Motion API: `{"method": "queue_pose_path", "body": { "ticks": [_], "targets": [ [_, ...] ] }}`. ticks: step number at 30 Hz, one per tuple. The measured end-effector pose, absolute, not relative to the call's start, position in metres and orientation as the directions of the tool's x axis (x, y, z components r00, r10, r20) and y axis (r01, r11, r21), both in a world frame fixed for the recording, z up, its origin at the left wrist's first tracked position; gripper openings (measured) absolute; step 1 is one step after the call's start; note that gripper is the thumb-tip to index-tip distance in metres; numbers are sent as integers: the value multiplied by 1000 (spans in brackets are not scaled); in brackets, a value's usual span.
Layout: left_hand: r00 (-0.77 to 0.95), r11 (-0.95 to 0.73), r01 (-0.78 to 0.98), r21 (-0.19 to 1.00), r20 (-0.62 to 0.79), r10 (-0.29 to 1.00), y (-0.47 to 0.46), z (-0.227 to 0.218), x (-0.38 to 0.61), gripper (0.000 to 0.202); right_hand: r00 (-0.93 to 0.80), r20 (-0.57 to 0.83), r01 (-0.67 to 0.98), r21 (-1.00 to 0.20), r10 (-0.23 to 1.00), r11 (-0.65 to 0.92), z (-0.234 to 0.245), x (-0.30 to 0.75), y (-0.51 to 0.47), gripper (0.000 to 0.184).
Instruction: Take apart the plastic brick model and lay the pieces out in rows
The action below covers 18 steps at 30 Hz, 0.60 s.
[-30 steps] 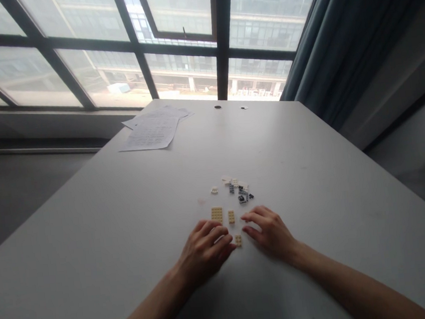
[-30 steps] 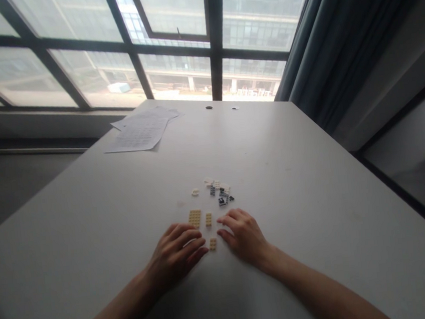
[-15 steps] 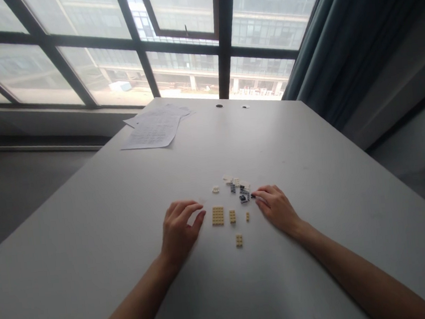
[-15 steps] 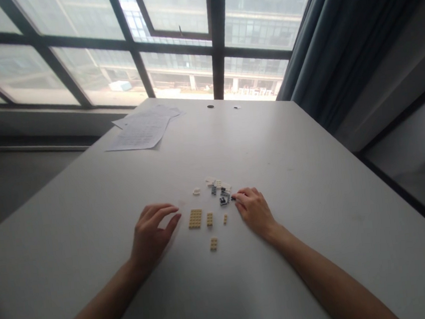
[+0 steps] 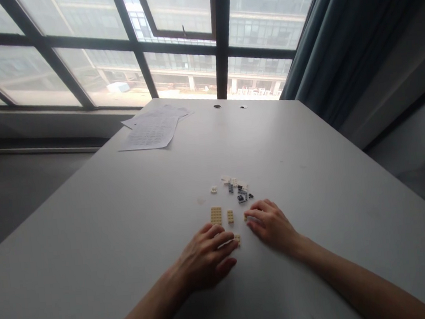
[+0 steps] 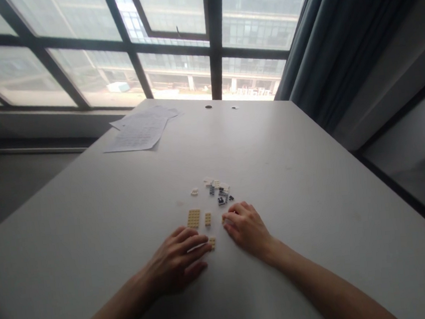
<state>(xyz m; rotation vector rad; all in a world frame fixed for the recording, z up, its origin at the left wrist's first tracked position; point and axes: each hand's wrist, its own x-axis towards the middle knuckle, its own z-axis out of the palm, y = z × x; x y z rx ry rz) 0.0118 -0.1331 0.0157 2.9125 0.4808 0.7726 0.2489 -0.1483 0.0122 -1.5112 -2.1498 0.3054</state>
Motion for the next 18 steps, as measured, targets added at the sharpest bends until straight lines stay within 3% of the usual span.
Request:
{"method": "queue_pose_path", "body": {
  "ticks": [4, 11, 18],
  "targets": [
    [830, -947, 283, 152, 455, 321, -132, 15, 12, 29, -189, 249, 850, -442, 950, 285, 12, 246, -144, 24],
    [836, -934, 320, 160, 415, 358, -132, 13, 14, 34, -188, 249, 853, -438, 950, 284, 9, 245, -141, 13],
    [562, -846, 489, 212, 665, 491, -117, 10, -2, 19, -258, 339, 786, -471, 905, 401, 15, 232, -156, 17]
  ]
}}
